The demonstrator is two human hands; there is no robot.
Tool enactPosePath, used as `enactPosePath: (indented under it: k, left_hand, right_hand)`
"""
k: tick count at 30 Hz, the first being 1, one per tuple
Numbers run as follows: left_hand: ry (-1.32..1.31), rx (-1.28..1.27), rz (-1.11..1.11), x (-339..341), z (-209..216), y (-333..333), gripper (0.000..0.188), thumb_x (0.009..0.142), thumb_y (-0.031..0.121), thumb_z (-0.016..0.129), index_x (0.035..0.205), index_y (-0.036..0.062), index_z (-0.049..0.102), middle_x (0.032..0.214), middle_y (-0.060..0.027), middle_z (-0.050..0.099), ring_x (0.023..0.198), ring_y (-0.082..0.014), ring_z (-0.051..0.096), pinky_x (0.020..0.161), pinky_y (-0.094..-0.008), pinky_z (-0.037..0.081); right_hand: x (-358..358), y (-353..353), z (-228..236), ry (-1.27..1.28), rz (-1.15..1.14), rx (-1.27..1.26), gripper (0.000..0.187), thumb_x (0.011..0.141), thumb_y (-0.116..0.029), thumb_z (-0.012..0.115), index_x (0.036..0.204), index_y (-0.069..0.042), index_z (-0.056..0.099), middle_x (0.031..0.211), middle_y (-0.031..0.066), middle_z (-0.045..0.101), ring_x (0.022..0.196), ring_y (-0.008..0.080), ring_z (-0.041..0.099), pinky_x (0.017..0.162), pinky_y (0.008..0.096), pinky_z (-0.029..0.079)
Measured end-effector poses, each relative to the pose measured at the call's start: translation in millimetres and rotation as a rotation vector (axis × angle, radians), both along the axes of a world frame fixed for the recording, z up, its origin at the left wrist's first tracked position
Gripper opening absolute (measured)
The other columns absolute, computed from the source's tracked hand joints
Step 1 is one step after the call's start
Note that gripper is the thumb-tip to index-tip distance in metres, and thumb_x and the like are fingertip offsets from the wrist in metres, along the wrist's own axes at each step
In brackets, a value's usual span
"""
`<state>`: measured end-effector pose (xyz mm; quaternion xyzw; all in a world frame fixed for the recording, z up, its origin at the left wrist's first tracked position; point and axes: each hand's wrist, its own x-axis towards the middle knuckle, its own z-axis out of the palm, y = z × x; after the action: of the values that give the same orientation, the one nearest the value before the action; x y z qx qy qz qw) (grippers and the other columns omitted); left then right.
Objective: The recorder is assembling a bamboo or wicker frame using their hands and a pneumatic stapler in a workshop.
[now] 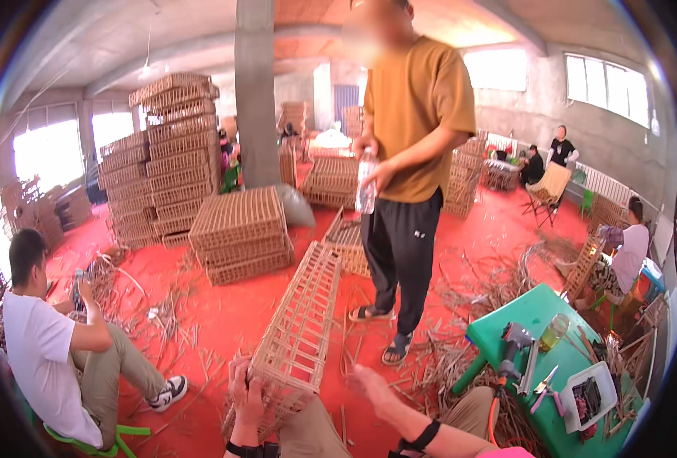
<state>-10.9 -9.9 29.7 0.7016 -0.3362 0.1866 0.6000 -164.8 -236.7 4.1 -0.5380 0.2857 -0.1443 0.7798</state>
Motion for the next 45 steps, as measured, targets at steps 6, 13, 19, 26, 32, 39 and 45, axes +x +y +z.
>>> enactPosePath:
  k: [6, 13, 19, 26, 32, 39, 45]
  left_hand:
    - [0.02, -0.026, 0.055, 61, 27, -33, 0.026, 0.093, 0.017, 0.055, 0.107, -0.004, 0.058, 0.101, -0.0158, 0.054, 0.095, -0.0312, 0.055, 0.086, -0.0414, 0.044]
    - [0.007, 0.002, 0.037, 132, 8, -72, 0.033, 0.093, 0.026, 0.059, 0.109, -0.0032, 0.056, 0.108, -0.017, 0.05, 0.101, -0.0348, 0.052, 0.088, -0.0443, 0.043]
    - [0.206, 0.102, -0.106, 140, -22, -111, 0.038, 0.097, 0.03, 0.059, 0.12, 0.0003, 0.057, 0.113, -0.0145, 0.053, 0.108, -0.0282, 0.053, 0.095, -0.0432, 0.044]
    - [-0.005, 0.312, -0.223, 55, -68, -138, 0.048, 0.088, 0.025, 0.073, 0.117, -0.0089, 0.058, 0.135, -0.0285, 0.042, 0.117, -0.0426, 0.052, 0.101, -0.0444, 0.045]
    - [-0.01, 0.327, -0.126, 16, -67, -130, 0.044, 0.086, 0.021, 0.074, 0.119, -0.0045, 0.062, 0.139, -0.0292, 0.041, 0.124, -0.0448, 0.047, 0.104, -0.0473, 0.043]
    - [0.041, 0.315, -0.248, -78, -15, -127, 0.043, 0.086, 0.02, 0.073, 0.121, -0.0018, 0.063, 0.134, -0.0286, 0.046, 0.123, -0.0434, 0.045, 0.105, -0.048, 0.04]
    - [0.039, 0.498, -0.383, -141, -31, -120, 0.047, 0.09, 0.024, 0.069, 0.127, -0.003, 0.058, 0.134, -0.0336, 0.039, 0.127, -0.0513, 0.038, 0.107, -0.0531, 0.036]
  right_hand:
    - [85, 18, 8, -0.172, -0.006, -0.51, 0.057, 0.105, -0.047, 0.045, 0.137, 0.0, 0.055, 0.14, 0.0144, 0.057, 0.131, 0.0232, 0.05, 0.113, 0.0359, 0.035]
    - [195, -34, -10, -0.344, 0.144, -0.537, 0.059, 0.106, -0.049, 0.041, 0.133, 0.0, 0.058, 0.132, 0.0057, 0.061, 0.122, 0.0166, 0.053, 0.108, 0.0349, 0.037]
    - [187, -52, 9, -0.344, -0.039, -0.537, 0.054, 0.104, -0.049, 0.047, 0.118, 0.001, 0.063, 0.116, 0.0045, 0.065, 0.107, 0.0165, 0.056, 0.097, 0.0357, 0.041]
    - [130, -93, -51, -0.172, -0.216, -0.44, 0.073, 0.089, -0.066, 0.056, 0.103, 0.005, 0.068, 0.091, 0.013, 0.068, 0.092, 0.0226, 0.061, 0.084, 0.0393, 0.043]
    - [99, -88, -35, 0.003, -0.157, -0.43, 0.051, 0.099, -0.042, 0.058, 0.117, 0.005, 0.07, 0.115, 0.0162, 0.071, 0.113, 0.0198, 0.061, 0.1, 0.0345, 0.043]
    - [39, -104, -56, -0.2, -0.425, -0.439, 0.049, 0.093, -0.044, 0.065, 0.098, 0.005, 0.068, 0.087, 0.0086, 0.07, 0.081, 0.0146, 0.063, 0.076, 0.035, 0.048]
    - [-17, -100, -37, -0.214, -0.425, -0.527, 0.03, 0.096, -0.025, 0.063, 0.108, 0.0, 0.075, 0.096, 0.0017, 0.073, 0.085, 0.0106, 0.064, 0.082, 0.0287, 0.048]
